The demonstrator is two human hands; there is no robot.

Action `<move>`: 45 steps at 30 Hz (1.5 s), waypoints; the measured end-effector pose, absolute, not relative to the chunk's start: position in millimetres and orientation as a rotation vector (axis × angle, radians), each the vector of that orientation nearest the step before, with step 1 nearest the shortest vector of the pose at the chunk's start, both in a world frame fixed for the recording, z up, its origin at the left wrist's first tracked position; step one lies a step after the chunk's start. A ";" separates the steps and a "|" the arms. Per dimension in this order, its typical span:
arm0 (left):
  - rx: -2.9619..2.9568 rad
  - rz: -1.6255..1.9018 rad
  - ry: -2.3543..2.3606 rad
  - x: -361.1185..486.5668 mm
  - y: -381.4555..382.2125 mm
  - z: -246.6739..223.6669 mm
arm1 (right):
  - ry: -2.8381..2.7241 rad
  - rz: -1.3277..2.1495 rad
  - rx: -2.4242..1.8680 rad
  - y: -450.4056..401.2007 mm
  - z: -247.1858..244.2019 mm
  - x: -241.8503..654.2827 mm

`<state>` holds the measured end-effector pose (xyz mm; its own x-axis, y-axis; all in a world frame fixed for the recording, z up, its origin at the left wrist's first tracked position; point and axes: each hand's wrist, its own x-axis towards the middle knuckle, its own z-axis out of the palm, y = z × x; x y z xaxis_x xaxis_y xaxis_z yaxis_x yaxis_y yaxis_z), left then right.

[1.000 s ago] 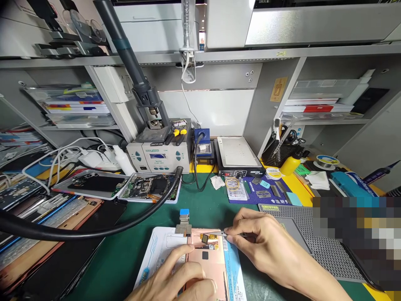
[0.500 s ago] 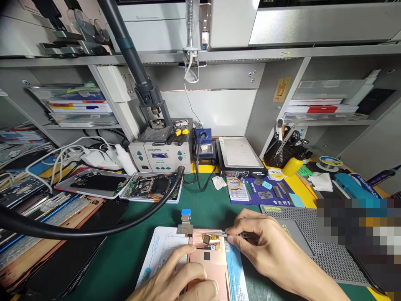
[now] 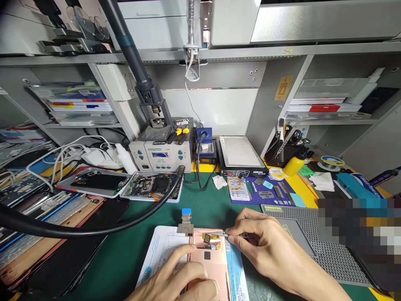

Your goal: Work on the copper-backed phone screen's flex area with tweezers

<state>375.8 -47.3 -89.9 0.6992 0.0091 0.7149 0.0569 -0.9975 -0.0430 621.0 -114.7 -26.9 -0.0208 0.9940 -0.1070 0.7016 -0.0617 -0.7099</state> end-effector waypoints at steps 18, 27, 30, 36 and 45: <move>-2.834 -1.129 -0.160 370.9 -49.6 -90.4 | -1.749 0.855 -1.713 -112.3 -30.1 609.8; -2.866 -1.144 -0.115 372.0 -48.3 -91.6 | -1.882 0.816 -1.721 -113.5 -25.5 608.4; -2.860 -1.167 -0.090 372.7 -49.0 -91.7 | -1.888 0.839 -1.724 -114.4 -23.9 607.6; -2.854 -1.163 -0.052 375.5 -48.6 -91.0 | -1.905 0.877 -1.708 -115.8 -22.3 607.9; -2.809 -1.168 -0.096 376.0 -49.3 -91.8 | -1.927 0.896 -1.725 -115.7 -22.2 610.5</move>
